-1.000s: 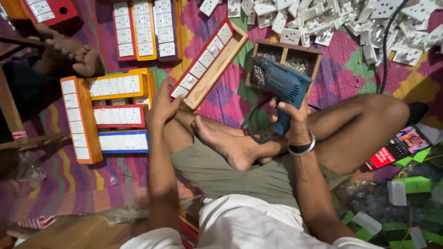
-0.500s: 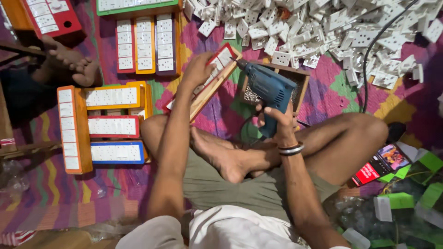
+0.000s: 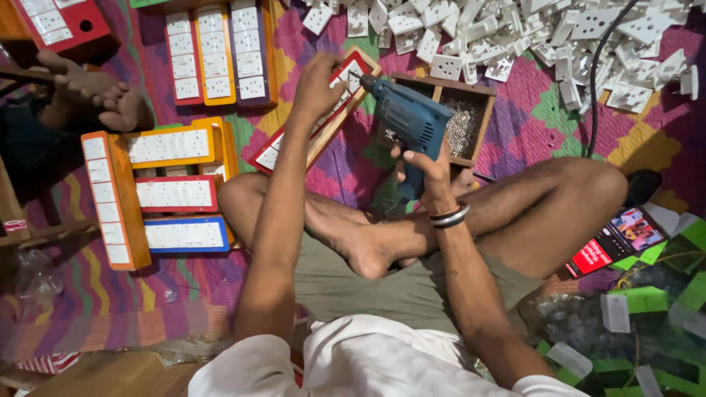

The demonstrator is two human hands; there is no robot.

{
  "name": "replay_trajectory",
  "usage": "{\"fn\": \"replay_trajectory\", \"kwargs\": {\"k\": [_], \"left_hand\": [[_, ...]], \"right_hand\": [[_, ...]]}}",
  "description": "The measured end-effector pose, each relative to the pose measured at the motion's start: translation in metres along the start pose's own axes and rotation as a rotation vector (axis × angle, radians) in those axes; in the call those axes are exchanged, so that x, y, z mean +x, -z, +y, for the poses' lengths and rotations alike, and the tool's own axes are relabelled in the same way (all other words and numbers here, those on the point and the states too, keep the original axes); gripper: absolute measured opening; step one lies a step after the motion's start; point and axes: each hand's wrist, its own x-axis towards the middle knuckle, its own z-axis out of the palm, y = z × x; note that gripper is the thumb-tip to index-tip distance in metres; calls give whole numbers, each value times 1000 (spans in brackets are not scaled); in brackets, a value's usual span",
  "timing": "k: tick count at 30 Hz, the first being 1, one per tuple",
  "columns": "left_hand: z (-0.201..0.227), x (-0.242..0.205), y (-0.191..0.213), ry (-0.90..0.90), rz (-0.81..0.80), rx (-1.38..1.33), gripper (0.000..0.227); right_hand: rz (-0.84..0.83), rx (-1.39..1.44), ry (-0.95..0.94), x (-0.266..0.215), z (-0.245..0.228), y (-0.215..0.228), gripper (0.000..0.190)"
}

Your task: The person sits on the floor and uses a power drill to fasten white electrical socket modules into long wooden strips. They handle multiple strips of different colors, drilling screws into each socket position sequentially.

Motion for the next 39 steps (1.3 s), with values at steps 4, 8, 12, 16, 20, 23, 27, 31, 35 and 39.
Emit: {"fn": "replay_trajectory", "kwargs": {"k": [4, 8, 12, 16, 20, 23, 27, 31, 35, 39], "left_hand": [[0, -1, -5, 14, 20, -7, 39], [4, -2, -8, 1, 33, 16, 39], [5, -5, -8, 19, 12, 2, 37], [10, 0, -8, 49, -12, 14, 36], [18, -3, -1, 8, 13, 32, 39], [19, -13, 2, 10, 27, 76, 51], [7, -22, 3, 48, 20, 115, 48], [-8, -27, -11, 76, 75, 118, 35], [-17, -27, -15, 45, 107, 122, 35], [-16, -27, -16, 24, 120, 134, 39]], "right_hand": [[29, 40, -36, 0, -1, 3, 54], [43, 70, -54, 1, -2, 5, 53], [79, 12, -39, 0, 0, 7, 51], [105, 48, -60, 2, 1, 7, 51], [30, 1, -21, 1, -1, 1, 51], [11, 41, -36, -10, -3, -1, 50], [-38, 46, -67, -19, -2, -3, 53], [-32, 62, -85, -19, 7, -4, 54], [-41, 41, -69, -13, 8, -5, 55], [-13, -15, -50, -13, 10, -7, 55]]}}
